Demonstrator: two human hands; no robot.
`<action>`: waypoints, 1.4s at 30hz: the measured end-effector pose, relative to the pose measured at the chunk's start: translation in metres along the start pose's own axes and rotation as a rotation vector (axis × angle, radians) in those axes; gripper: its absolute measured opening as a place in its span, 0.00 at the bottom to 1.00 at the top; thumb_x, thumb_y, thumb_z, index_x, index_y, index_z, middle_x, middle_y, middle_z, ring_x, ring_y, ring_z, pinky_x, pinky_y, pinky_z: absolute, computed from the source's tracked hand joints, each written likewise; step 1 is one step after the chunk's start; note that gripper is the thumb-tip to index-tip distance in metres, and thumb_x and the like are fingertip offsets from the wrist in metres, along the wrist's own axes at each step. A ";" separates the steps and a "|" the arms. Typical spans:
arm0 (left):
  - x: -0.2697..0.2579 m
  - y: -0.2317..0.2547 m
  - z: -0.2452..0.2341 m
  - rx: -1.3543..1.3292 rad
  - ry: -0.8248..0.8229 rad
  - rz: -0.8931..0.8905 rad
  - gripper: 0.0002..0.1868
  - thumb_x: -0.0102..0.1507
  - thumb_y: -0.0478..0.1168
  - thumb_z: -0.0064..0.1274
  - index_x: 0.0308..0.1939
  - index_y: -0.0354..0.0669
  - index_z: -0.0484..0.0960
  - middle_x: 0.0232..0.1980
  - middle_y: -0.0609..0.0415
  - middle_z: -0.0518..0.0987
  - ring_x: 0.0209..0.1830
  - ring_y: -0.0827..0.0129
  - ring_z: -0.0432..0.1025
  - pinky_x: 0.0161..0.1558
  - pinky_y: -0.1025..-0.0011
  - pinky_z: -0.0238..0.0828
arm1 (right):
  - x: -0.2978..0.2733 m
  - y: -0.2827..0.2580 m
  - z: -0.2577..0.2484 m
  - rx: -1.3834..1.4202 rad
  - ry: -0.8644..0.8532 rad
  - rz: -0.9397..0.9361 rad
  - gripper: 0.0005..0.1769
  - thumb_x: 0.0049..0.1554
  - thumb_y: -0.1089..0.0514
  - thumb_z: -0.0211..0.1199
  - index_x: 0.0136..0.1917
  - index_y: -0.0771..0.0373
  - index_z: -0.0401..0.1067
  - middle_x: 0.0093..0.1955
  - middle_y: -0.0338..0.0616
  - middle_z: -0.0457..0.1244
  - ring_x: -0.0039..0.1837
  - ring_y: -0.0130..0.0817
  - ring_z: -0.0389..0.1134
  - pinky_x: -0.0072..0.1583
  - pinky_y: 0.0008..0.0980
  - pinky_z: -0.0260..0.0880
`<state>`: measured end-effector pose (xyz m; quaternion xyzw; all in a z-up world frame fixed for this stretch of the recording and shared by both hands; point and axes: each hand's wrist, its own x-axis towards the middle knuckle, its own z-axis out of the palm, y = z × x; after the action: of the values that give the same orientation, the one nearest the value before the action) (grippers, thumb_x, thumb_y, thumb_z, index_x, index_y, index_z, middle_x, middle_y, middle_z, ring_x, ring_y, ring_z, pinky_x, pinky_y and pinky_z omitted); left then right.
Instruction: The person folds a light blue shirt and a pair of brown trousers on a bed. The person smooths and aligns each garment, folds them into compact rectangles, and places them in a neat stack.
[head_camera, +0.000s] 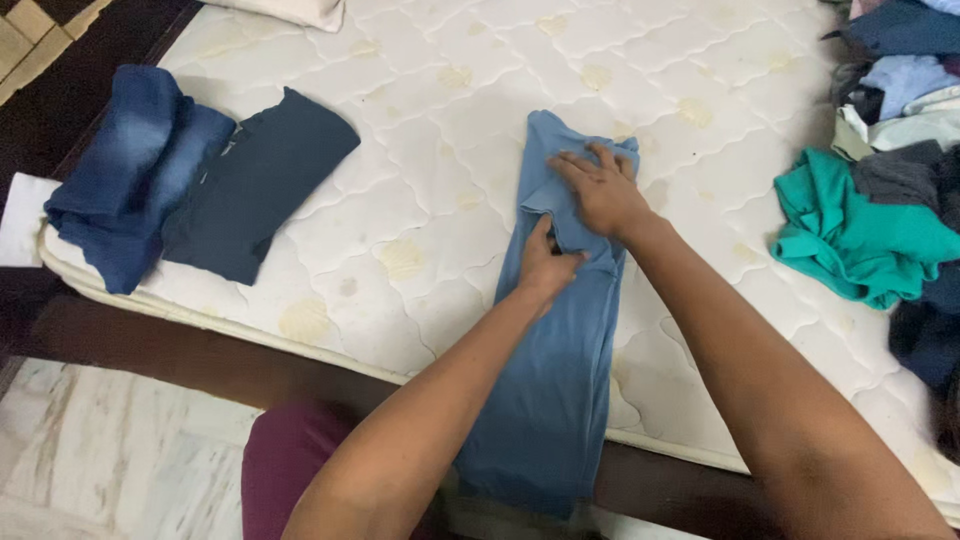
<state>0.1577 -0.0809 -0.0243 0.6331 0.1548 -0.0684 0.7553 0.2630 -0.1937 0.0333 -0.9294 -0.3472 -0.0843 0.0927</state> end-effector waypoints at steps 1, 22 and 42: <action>0.002 -0.001 0.002 0.011 0.003 -0.017 0.51 0.55 0.25 0.59 0.79 0.40 0.51 0.58 0.38 0.81 0.43 0.57 0.78 0.37 0.65 0.71 | 0.010 0.000 0.004 -0.042 -0.056 -0.009 0.35 0.55 0.66 0.55 0.75 0.49 0.63 0.78 0.43 0.55 0.79 0.56 0.46 0.72 0.69 0.41; -0.009 0.031 -0.031 0.416 0.390 0.275 0.35 0.51 0.31 0.66 0.64 0.37 0.75 0.55 0.42 0.81 0.55 0.53 0.76 0.57 0.62 0.73 | 0.000 -0.013 -0.005 -0.036 0.156 0.086 0.25 0.56 0.51 0.67 0.65 0.57 0.71 0.71 0.50 0.61 0.76 0.49 0.56 0.73 0.55 0.52; 0.015 0.040 -0.076 0.545 0.193 0.208 0.42 0.58 0.44 0.68 0.71 0.35 0.67 0.64 0.36 0.75 0.57 0.54 0.75 0.56 0.64 0.73 | -0.081 -0.025 0.003 0.755 0.302 0.804 0.43 0.56 0.51 0.71 0.79 0.53 0.54 0.73 0.61 0.57 0.73 0.53 0.61 0.72 0.49 0.63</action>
<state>0.1724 0.0021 -0.0032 0.8284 0.1361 0.0309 0.5425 0.1866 -0.2260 0.0156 -0.8686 0.0448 -0.0443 0.4916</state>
